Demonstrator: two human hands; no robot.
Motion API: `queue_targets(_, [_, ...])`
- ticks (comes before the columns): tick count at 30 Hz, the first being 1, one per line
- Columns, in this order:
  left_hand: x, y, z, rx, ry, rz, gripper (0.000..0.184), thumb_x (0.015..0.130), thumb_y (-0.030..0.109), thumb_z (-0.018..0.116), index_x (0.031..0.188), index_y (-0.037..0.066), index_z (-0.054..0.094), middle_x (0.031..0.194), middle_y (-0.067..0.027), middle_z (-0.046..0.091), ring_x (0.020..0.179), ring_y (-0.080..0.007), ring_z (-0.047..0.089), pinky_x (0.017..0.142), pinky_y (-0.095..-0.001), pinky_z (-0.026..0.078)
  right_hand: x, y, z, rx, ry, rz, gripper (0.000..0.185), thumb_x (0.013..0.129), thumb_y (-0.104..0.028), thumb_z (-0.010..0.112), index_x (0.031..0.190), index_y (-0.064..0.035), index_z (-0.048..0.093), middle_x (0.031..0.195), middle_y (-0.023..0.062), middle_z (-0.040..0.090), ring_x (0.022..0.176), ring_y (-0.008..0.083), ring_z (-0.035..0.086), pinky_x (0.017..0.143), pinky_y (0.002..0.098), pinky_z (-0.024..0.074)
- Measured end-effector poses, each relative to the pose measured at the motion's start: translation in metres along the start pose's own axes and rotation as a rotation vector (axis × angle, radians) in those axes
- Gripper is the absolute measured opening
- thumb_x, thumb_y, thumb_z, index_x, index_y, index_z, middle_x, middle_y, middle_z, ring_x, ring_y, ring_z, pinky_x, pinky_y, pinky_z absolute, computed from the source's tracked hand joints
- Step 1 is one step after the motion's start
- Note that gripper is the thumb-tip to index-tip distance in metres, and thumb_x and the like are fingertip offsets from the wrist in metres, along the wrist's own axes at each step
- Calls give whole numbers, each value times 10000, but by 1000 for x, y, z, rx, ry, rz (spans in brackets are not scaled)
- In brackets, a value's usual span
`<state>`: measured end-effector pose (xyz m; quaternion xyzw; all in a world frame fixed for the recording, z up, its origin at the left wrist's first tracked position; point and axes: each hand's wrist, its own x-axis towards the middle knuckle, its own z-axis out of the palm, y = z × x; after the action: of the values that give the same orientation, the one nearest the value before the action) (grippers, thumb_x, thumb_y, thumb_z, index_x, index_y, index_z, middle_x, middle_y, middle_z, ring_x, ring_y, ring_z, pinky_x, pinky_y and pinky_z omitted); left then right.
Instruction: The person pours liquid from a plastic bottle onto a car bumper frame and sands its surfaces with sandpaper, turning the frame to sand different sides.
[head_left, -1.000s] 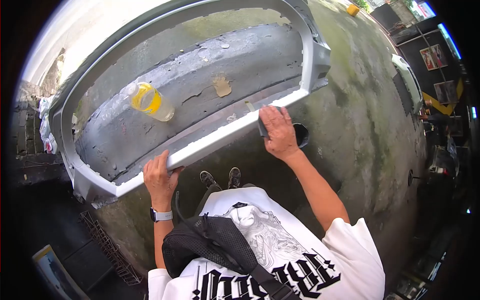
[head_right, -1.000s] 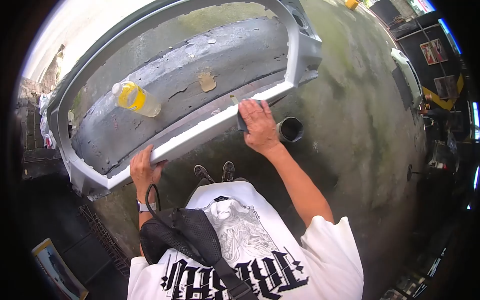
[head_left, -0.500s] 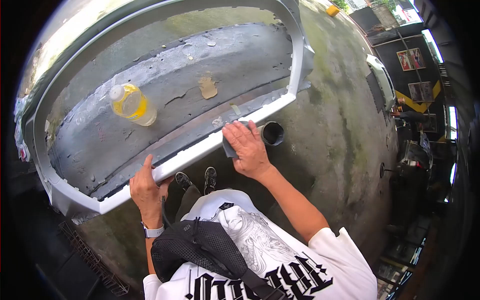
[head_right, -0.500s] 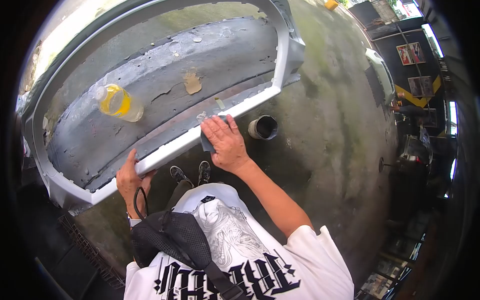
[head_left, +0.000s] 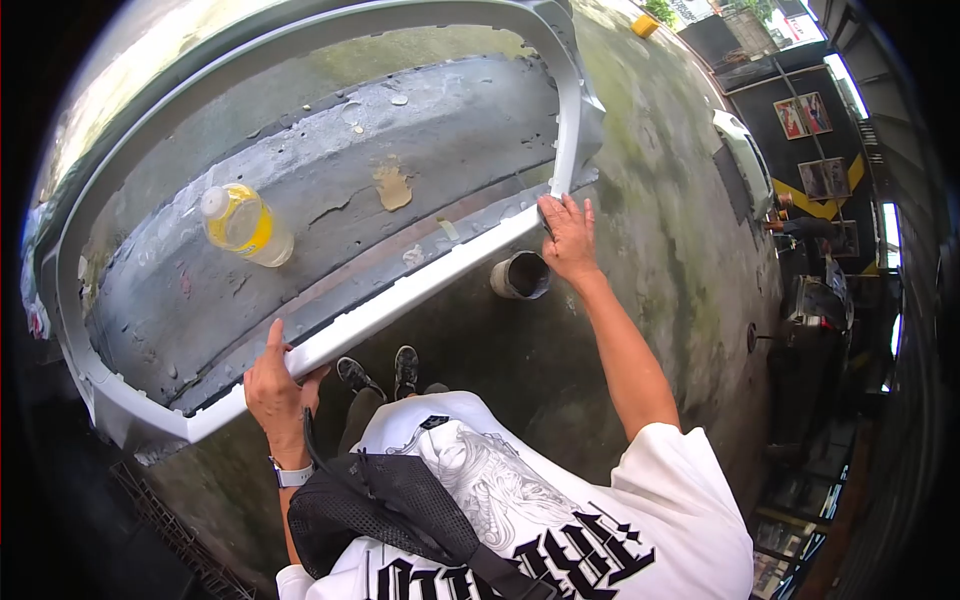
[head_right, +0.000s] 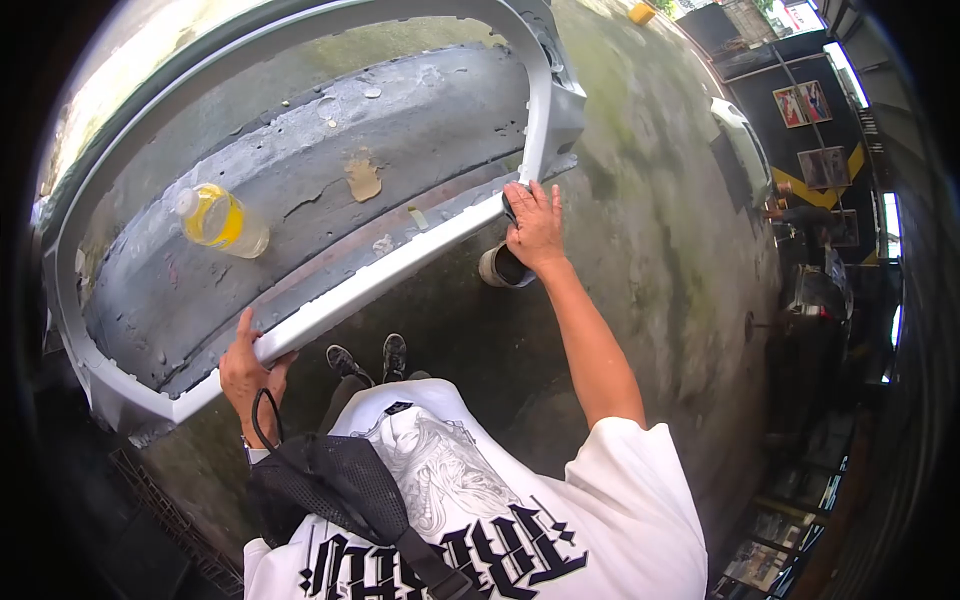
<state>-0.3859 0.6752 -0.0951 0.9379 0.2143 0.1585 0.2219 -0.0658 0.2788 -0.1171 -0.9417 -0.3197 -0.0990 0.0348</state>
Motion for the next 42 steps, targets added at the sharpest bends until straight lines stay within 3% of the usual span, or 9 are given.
queue_targets(9, [-3, -4, 2, -6, -37, -63, 1031, 530, 168, 975, 1465, 172, 542, 980, -75, 743, 918, -293, 707, 848, -416, 496, -5, 33, 4, 4, -98, 19, 768, 778, -123, 624, 1527, -205, 474, 1551, 4, 517, 1484, 298, 391, 1268, 593, 120])
queue_targets(15, [-4, -1, -2, 28, -109, -68, 1043, 539, 158, 968, 1483, 153, 524, 1044, -86, 738, 959, -307, 699, 872, -431, 497, 44, 80, 0, -416, -74, -263, 753, 834, -119, 588, 1559, -264, 447, 1624, -55, 431, 1525, 261, 334, 1275, 567, 106])
queue_targets(18, [12, 26, -38, -41, -107, 4, 893, 659, 135, 906, 1466, 82, 529, 1165, -124, 699, 1041, -323, 661, 899, -433, 489, 87, 111, 5, -497, -14, -306, 733, 863, -134, 562, 1571, -272, 432, 1638, -75, 408, 1532, 260, 324, 1277, 562, 95])
queue_targets(20, [33, 61, -80, 62, -44, 216, 795, 738, 108, 857, 1461, 69, 528, 1305, -164, 648, 1157, -352, 614, 968, -432, 484, 116, 117, -7, -484, -27, -262, 734, 872, -140, 552, 1581, -277, 418, 1649, -81, 390, 1536, 249, 319, 1277, 557, 94])
queue_targets(24, [64, 190, -158, -139, -3, 502, 461, 824, 152, 761, 1274, 84, 687, 1199, -132, 705, 1018, -301, 682, 904, -455, 533, 120, 130, -7, -504, -49, -277, 786, 830, -115, 573, 1589, -236, 408, 1664, -52, 368, 1548, 242, 293, 1281, 546, 95])
queue_targets(26, [63, 259, -159, -212, -13, 766, 325, 903, 336, 761, 1174, 169, 698, 1122, -120, 733, 892, -284, 725, 845, -438, 539, 90, 128, -2, -338, -113, -462, 795, 806, -104, 597, 1575, -213, 432, 1661, -35, 375, 1551, 238, 290, 1286, 539, 87])
queue_targets(28, [59, 335, -152, -511, -150, 568, 282, 866, 255, 795, 1133, 209, 717, 1113, -110, 737, 819, -251, 723, 819, -417, 540, 63, 127, -11, -272, -129, -514, 787, 802, -91, 601, 1563, -226, 453, 1655, -44, 386, 1547, 231, 300, 1288, 535, 86])
queue_targets(40, [64, 388, -58, -685, 580, 727, 515, 876, 231, 720, 1361, 400, 676, 992, 76, 712, 709, -134, 565, 702, -300, 529, 180, 165, -11, -441, 41, -480, 699, 854, -68, 558, 1524, -261, 509, 1613, -79, 448, 1521, 208, 348, 1286, 528, 101])
queue_targets(42, [77, 321, -115, -748, -152, 676, 393, 824, 235, 826, 1192, 177, 700, 1140, -122, 733, 789, -254, 729, 827, -390, 552, 141, 160, -12, -326, -130, -565, 692, 863, -80, 563, 1529, -260, 502, 1620, -86, 435, 1533, 196, 323, 1290, 525, 89])
